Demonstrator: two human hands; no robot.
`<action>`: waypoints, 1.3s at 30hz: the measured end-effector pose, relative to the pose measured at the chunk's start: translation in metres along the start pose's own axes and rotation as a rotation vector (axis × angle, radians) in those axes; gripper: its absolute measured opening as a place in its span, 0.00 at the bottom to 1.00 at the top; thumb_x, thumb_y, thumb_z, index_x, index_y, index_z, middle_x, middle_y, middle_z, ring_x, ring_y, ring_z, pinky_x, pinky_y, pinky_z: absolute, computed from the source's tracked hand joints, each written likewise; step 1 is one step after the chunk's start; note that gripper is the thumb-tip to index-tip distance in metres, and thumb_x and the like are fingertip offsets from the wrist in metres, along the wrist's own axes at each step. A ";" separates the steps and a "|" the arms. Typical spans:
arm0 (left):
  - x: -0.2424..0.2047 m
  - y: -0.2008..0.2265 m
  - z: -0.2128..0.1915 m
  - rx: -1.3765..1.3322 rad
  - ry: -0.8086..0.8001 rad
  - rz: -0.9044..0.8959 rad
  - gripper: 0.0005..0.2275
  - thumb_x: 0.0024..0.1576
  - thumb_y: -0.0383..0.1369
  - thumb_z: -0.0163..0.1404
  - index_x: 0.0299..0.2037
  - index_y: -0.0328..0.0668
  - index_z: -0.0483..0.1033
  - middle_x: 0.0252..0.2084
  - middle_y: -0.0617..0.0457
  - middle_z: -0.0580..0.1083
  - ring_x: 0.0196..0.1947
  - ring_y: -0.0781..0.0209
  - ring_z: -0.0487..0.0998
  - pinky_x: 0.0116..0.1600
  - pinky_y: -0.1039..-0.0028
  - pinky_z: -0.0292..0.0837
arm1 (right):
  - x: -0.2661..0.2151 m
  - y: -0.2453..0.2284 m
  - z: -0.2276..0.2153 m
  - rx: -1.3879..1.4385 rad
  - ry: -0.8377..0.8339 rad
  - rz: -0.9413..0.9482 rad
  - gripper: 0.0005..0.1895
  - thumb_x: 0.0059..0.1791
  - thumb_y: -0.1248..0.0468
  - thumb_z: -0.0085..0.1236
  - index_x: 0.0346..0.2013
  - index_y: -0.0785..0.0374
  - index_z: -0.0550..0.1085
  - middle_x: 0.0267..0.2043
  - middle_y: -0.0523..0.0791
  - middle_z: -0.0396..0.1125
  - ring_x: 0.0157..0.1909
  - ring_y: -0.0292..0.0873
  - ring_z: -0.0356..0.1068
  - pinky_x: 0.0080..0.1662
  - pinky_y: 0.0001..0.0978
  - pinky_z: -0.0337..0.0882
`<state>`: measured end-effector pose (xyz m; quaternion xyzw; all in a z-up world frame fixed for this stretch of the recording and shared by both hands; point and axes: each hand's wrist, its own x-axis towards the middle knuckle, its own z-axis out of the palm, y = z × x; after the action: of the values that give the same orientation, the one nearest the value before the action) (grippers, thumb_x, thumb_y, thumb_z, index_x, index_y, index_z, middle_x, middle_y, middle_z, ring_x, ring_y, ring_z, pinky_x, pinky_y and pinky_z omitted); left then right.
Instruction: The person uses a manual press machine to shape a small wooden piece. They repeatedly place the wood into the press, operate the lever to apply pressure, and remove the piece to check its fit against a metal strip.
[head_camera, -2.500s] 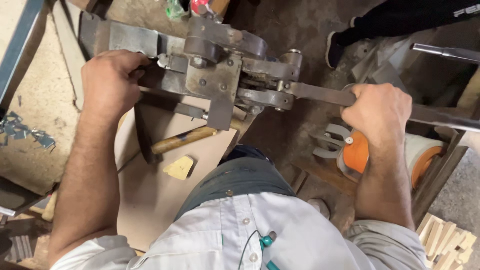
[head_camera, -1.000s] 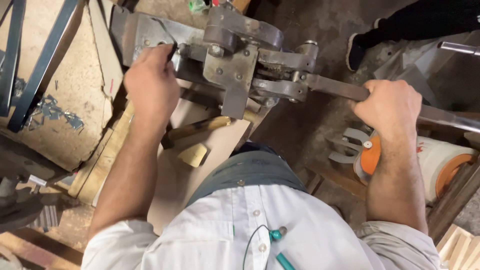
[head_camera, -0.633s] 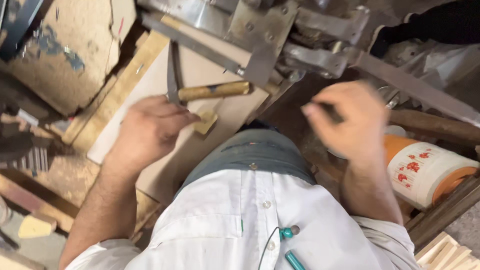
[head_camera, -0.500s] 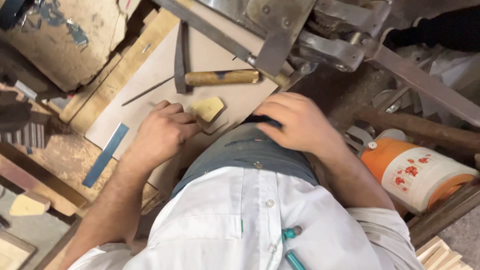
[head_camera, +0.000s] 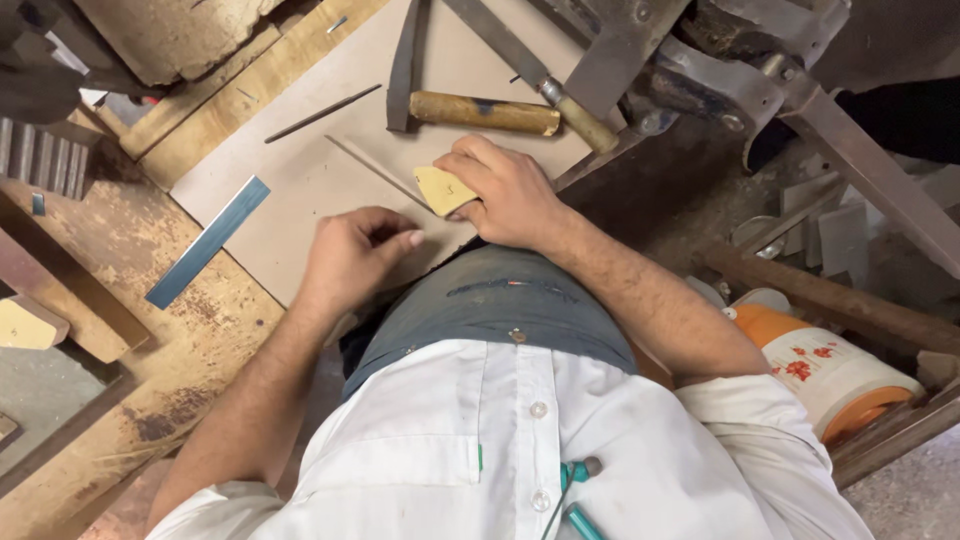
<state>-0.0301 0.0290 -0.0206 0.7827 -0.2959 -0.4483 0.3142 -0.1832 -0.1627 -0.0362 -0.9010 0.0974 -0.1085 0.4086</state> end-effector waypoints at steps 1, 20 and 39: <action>-0.003 -0.001 0.005 -0.084 -0.049 -0.131 0.11 0.55 0.34 0.63 0.44 0.38 0.83 0.32 0.53 0.81 0.30 0.70 0.78 0.38 0.76 0.76 | -0.001 -0.002 -0.001 -0.014 0.030 -0.040 0.25 0.42 0.64 0.71 0.53 0.63 0.75 0.52 0.48 0.67 0.50 0.54 0.73 0.50 0.44 0.73; 0.018 0.004 0.031 -0.800 -0.106 0.129 0.16 0.58 0.18 0.55 0.54 0.34 0.64 0.39 0.51 0.76 0.39 0.68 0.79 0.46 0.77 0.79 | -0.022 -0.033 -0.021 -0.015 0.219 -0.038 0.26 0.40 0.68 0.75 0.50 0.67 0.74 0.49 0.50 0.67 0.49 0.51 0.73 0.48 0.39 0.76; 0.042 0.025 -0.054 0.748 -0.079 0.880 0.09 0.44 0.28 0.55 0.35 0.46 0.83 0.31 0.54 0.76 0.38 0.51 0.77 0.43 0.63 0.73 | -0.014 -0.032 -0.042 -0.217 0.008 -0.046 0.36 0.37 0.62 0.70 0.60 0.68 0.75 0.54 0.53 0.67 0.56 0.56 0.66 0.58 0.48 0.67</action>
<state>0.0311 -0.0057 -0.0014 0.6264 -0.7435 -0.1694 0.1617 -0.2055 -0.1686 0.0135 -0.9415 0.0896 -0.1101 0.3058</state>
